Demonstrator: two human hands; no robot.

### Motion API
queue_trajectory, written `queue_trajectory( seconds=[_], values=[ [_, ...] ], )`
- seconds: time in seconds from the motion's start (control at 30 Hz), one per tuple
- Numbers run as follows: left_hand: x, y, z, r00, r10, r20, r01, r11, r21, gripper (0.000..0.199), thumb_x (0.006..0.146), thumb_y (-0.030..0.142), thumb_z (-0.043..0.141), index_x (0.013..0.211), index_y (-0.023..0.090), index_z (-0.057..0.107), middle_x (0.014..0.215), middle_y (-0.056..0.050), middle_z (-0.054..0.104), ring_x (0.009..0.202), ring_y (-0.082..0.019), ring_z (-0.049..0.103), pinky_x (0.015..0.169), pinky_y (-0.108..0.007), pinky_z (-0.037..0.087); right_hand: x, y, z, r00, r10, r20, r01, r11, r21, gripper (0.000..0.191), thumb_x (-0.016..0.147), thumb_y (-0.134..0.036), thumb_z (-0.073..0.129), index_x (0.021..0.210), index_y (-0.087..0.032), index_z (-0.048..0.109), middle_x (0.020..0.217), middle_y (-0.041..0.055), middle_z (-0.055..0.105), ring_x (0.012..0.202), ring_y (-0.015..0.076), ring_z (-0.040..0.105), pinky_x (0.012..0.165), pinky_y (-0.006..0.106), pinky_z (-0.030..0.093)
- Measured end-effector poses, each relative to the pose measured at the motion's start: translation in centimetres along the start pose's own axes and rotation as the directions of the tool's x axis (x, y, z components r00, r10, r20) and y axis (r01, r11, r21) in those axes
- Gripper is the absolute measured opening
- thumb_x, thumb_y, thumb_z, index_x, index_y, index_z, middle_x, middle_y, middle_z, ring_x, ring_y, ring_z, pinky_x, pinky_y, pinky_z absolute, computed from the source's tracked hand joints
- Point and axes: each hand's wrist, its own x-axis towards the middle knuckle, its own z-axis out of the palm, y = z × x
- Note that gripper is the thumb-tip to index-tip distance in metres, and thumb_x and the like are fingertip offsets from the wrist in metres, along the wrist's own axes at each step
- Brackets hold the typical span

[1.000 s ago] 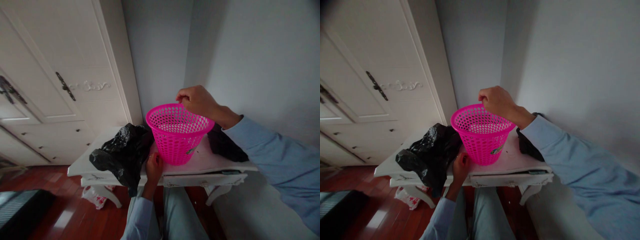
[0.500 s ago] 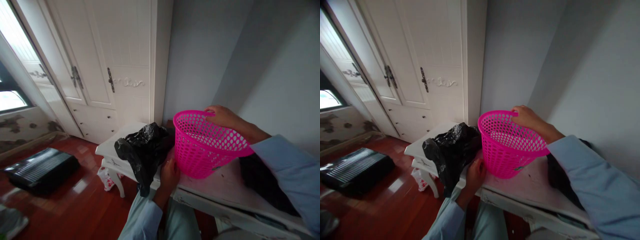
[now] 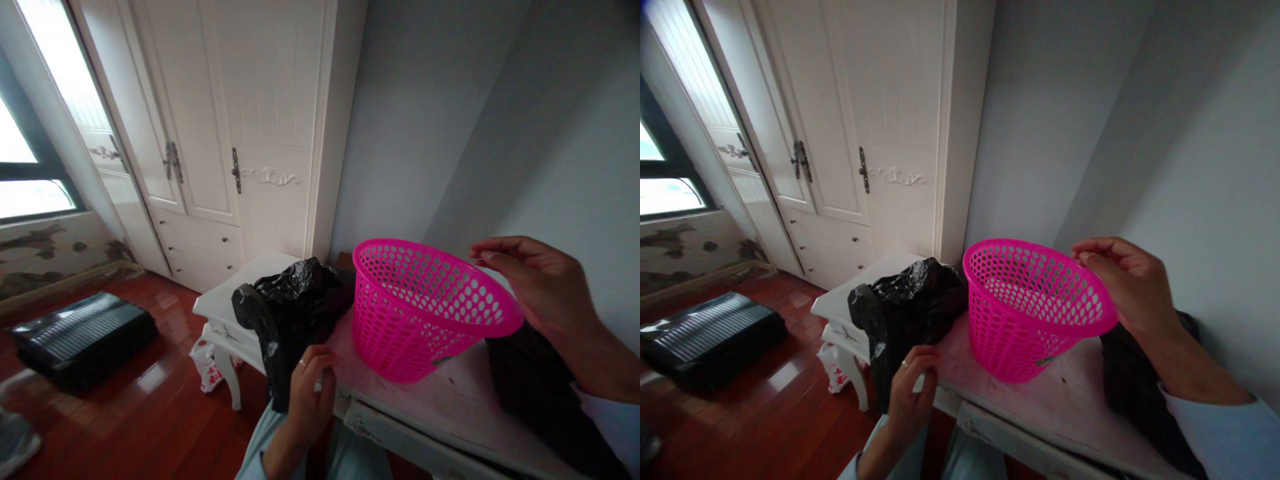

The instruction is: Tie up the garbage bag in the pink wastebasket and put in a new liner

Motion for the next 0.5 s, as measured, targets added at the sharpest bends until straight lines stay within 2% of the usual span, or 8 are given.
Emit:
queue_trajectory(
  seconds=[0.07, 0.13, 0.2, 0.27, 0.33, 0.4, 0.47, 0.5],
  values=[
    [0.4, 1.7, -4.0, 0.993, 0.073, -0.091, -0.059, 0.988, 0.145, 0.028, 0.087, 0.004, 0.053, 0.100, 0.026, 0.066, 0.099, -0.003, 0.070, 0.089, -0.017, 0.070, 0.075, -0.028, 0.057, -0.5, -0.4, -0.1, 0.997, 0.073, 0.022, -0.073, 0.997, 0.002, 0.014, 0.059, -0.026, 0.079, 0.072, -0.030, 0.077, 0.085, 0.0050, 0.073, 0.078, 0.0227, 0.064, 0.089, 0.046, 0.049],
    [0.9, 2.3, -7.5, 0.984, 0.118, -0.132, -0.072, 0.949, 0.307, 0.032, 0.086, 0.011, 0.063, 0.113, 0.028, 0.065, 0.110, -0.006, 0.069, 0.101, -0.022, 0.069, 0.086, -0.035, 0.059, -0.9, -1.0, 0.2, 0.996, 0.079, 0.035, -0.079, 0.997, -0.006, 0.012, 0.060, -0.027, 0.079, 0.070, -0.032, 0.078, 0.083, 0.0056, 0.073, 0.077, 0.0235, 0.064, 0.087, 0.048, 0.050],
    [1.4, 1.4, -9.9, 0.998, -0.002, 0.070, -0.030, 0.886, 0.463, 0.060, 0.080, 0.026, 0.076, 0.136, 0.028, 0.055, 0.139, -0.013, 0.060, 0.126, -0.032, 0.061, 0.100, -0.048, 0.055, -1.4, -1.7, 0.5, 0.999, 0.009, 0.043, -0.007, 0.999, -0.032, 0.009, 0.063, -0.028, 0.078, 0.070, -0.034, 0.078, 0.082, 0.0060, 0.073, 0.077, 0.0247, 0.064, 0.087, 0.050, 0.051],
    [1.6, -0.7, -11.2, 0.959, -0.184, 0.214, 0.023, 0.806, 0.591, 0.095, 0.067, 0.038, 0.085, 0.151, 0.025, 0.042, 0.160, -0.020, 0.041, 0.146, -0.044, 0.041, 0.111, -0.062, 0.044, -2.2, -2.3, 0.8, 0.994, -0.094, 0.059, 0.098, 0.993, -0.068, 0.009, 0.067, -0.029, 0.076, 0.072, -0.036, 0.078, 0.083, 0.0056, 0.074, 0.079, 0.0258, 0.066, 0.088, 0.050, 0.052],
    [1.6, -3.3, -11.8, 0.914, -0.376, 0.156, 0.190, 0.732, 0.654, 0.106, 0.064, 0.044, 0.084, 0.154, 0.019, 0.035, 0.163, -0.024, 0.034, 0.149, -0.049, 0.031, 0.114, -0.068, 0.035, -3.1, -3.1, 1.0, 0.974, -0.192, 0.119, 0.208, 0.969, -0.132, 0.011, 0.073, -0.030, 0.073, 0.077, -0.040, 0.078, 0.088, 0.0041, 0.076, 0.083, 0.0260, 0.069, 0.088, 0.049, 0.053],
    [1.7, -5.6, -12.3, 0.830, -0.552, 0.073, 0.417, 0.703, 0.576, 0.101, 0.071, 0.053, 0.077, 0.153, 0.014, 0.034, 0.154, -0.026, 0.047, 0.142, -0.046, 0.045, 0.111, -0.065, 0.041, -4.1, -4.0, 1.1, 0.926, -0.297, 0.232, 0.342, 0.921, -0.188, 0.015, 0.078, -0.030, 0.070, 0.081, -0.043, 0.077, 0.091, 0.0018, 0.077, 0.087, 0.0256, 0.071, 0.085, 0.047, 0.055],
    [2.1, -6.8, -12.5, 0.736, -0.673, 0.073, 0.600, 0.699, 0.389, 0.093, 0.076, 0.057, 0.071, 0.150, 0.012, 0.036, 0.137, -0.023, 0.063, 0.128, -0.040, 0.061, 0.104, -0.057, 0.051, -5.1, -5.0, 1.5, 0.844, -0.381, 0.377, 0.471, 0.863, -0.182, 0.018, 0.081, -0.029, 0.066, 0.082, -0.044, 0.076, 0.090, -0.0007, 0.077, 0.087, 0.0248, 0.073, 0.082, 0.044, 0.058],
    [2.4, -6.9, -12.5, 0.713, -0.697, 0.083, 0.652, 0.701, 0.290, 0.089, 0.077, 0.056, 0.070, 0.148, 0.013, 0.039, 0.130, -0.020, 0.068, 0.121, -0.037, 0.066, 0.101, -0.054, 0.054, -5.5, -5.5, 1.9, 0.794, -0.413, 0.445, 0.522, 0.839, -0.152, 0.019, 0.083, -0.028, 0.065, 0.082, -0.044, 0.076, 0.089, -0.0017, 0.078, 0.086, 0.0242, 0.073, 0.081, 0.043, 0.059]
  ],
)
